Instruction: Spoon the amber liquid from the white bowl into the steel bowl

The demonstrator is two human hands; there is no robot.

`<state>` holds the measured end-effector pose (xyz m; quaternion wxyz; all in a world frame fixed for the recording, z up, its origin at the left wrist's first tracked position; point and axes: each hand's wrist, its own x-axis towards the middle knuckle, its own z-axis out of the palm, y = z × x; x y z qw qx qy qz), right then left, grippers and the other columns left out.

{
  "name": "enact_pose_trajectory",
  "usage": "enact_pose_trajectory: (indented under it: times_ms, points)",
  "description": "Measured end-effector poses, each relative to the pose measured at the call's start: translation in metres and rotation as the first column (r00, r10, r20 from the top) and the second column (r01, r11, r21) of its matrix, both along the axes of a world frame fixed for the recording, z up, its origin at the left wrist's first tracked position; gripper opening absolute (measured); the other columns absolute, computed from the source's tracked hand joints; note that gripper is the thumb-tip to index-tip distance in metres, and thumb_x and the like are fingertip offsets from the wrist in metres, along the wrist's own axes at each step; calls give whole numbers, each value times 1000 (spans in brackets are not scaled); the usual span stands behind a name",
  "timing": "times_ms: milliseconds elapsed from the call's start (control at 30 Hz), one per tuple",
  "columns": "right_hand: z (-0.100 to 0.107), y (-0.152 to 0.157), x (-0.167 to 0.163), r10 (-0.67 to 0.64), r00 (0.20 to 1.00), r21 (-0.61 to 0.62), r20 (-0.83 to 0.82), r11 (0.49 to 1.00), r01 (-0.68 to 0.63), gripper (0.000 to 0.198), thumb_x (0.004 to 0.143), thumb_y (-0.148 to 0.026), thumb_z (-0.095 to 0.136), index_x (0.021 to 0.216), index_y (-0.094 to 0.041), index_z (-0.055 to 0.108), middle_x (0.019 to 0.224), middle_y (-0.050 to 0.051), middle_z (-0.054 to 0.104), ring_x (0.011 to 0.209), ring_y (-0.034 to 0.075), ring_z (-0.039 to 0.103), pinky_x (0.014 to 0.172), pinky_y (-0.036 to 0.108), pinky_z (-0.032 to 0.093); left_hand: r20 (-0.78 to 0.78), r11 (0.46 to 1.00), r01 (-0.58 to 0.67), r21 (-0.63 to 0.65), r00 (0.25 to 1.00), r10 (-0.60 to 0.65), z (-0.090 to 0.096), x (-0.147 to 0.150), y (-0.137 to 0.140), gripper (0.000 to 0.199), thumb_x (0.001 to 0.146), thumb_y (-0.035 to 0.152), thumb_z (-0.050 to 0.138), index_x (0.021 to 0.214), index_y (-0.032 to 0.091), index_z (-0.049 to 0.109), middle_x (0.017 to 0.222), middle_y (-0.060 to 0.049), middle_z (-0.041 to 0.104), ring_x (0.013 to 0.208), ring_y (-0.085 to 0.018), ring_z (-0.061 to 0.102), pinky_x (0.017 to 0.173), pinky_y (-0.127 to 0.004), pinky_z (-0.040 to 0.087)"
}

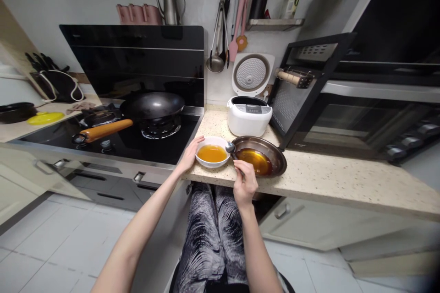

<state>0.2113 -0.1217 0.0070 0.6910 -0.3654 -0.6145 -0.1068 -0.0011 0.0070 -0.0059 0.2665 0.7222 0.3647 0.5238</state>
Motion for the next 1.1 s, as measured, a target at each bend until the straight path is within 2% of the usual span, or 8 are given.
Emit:
enact_pose_trajectory:
  times_ms: [200,633,1100]
  points:
    - [-7,10,-21,106,993,-107,44,989,-101,21,99,-13,50,105,-22,68,96,7,72,92,18,70,83,35,59,15,1000,7,-20,1000,-6,3,2,-3,51,104,45,33,131,16,64,151,-11,55,143,-24,49,127,-44,29]
    - [-14,20,-30,113,992,-213,-60,969,-123,16,100,-18,51,100,-21,68,94,6,71,91,17,68,86,32,56,16,1000,7,-8,1000,-7,1,1,-2,50,104,43,33,130,16,65,150,-12,55,143,-24,49,127,-45,29]
    - [-23,18,-38,99,964,-246,-245,956,-161,16,100,-22,53,97,-20,68,95,5,72,94,17,68,90,32,54,17,1000,15,-9,1000,-15,3,1,-3,50,104,42,33,131,15,64,150,-13,55,143,-24,49,127,-46,29]
